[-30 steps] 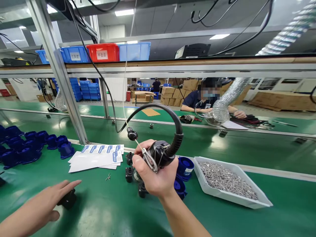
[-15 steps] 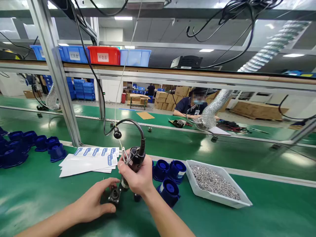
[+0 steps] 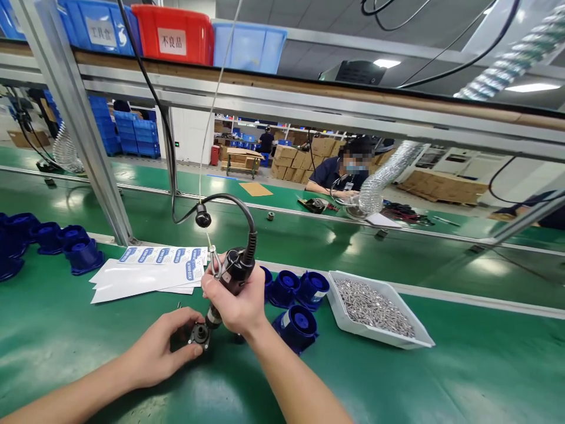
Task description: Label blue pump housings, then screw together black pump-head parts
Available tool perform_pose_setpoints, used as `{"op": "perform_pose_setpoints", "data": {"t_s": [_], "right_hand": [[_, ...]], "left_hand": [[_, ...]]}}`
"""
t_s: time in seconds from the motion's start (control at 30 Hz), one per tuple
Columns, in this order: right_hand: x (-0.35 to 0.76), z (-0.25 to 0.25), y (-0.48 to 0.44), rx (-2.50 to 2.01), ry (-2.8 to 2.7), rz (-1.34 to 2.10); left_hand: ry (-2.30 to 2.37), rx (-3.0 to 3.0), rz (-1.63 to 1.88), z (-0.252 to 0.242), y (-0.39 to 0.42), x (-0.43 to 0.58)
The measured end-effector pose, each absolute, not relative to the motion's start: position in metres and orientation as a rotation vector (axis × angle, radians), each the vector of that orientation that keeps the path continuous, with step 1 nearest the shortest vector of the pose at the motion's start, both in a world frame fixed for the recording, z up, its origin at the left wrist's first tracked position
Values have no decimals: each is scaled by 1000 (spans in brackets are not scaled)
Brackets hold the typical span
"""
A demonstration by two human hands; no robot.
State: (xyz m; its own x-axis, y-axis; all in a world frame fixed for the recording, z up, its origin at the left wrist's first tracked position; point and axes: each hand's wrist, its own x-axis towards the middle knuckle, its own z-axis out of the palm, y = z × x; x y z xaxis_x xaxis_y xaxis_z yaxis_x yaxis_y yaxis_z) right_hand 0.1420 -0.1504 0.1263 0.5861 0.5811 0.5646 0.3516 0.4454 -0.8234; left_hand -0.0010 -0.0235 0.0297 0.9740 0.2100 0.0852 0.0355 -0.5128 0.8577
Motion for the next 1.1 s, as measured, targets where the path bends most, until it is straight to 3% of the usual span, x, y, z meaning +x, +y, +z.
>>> {"op": "perform_pose_setpoints", "data": {"t_s": [1.1], "right_hand": [[130, 116, -142, -1347, -969, 160]], "left_hand": [[205, 2002, 280, 25, -29, -1]]}}
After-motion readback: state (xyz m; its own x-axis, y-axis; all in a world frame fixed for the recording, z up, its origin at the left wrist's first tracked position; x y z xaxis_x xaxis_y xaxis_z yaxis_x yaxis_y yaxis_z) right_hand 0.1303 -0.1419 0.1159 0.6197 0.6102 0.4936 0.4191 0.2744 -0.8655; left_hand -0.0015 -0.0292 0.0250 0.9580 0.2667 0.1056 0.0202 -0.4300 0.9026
